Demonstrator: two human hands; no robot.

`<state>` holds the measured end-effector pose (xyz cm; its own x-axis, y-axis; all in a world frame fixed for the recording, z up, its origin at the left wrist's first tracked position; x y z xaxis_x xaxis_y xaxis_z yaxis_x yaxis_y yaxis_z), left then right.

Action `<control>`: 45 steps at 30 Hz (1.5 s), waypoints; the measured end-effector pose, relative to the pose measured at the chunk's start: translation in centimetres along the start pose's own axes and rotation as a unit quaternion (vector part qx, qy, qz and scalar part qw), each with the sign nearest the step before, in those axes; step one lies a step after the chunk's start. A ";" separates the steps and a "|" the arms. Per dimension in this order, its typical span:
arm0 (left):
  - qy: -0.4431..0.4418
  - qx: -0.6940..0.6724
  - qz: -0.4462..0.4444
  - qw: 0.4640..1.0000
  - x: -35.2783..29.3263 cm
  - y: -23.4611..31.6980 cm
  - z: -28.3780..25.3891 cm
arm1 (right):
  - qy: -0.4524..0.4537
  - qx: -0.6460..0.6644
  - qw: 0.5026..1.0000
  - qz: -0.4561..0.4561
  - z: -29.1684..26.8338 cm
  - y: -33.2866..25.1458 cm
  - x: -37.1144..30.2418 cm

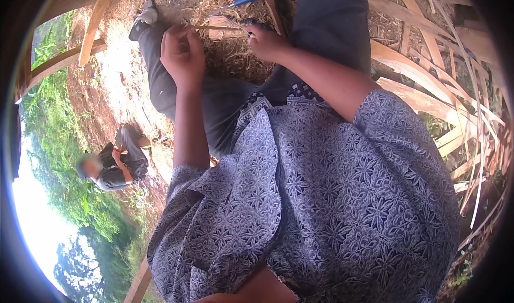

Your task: The person sits on the ground and uses a knife to shave thin strips from a piece of wood. They hold the wood with one hand and carefully scrape the blade along its length to create fine shavings.

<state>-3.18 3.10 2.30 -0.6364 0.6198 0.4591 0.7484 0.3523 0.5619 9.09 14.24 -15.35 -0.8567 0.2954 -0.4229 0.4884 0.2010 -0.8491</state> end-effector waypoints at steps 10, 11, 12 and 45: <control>-0.008 -0.033 0.009 0.999 -0.1 0.6 0.9 | 0.182 -0.011 0.977 -0.108 -1.0 -0.1 -1.6; -0.012 -0.033 0.010 0.999 -0.1 0.3 0.9 | 0.173 -0.017 0.980 -0.097 -0.7 0.2 -1.0; -0.015 -0.034 0.010 0.999 0.2 0.3 0.9 | 0.164 -0.019 0.983 -0.084 -0.3 0.1 -0.9; -0.019 -0.009 0.004 1.000 -0.5 0.8 -0.4 | 0.001 -0.025 1.000 0.000 -0.6 1.9 1.2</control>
<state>-2.36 2.75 2.81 -0.6220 0.6497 0.4370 0.7501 0.3344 0.5705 9.11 15.57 -17.26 -0.8568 0.2971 -0.4215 0.4955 0.2480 -0.8324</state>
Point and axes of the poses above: each hand's wrist, its own x-axis towards the middle knuckle, its own z-axis out of the palm, y = z × x, the point moved 5 cm from there along x, towards the middle knuckle, and after that the axes turned 2 degrees about x, right-handed, at the moved point
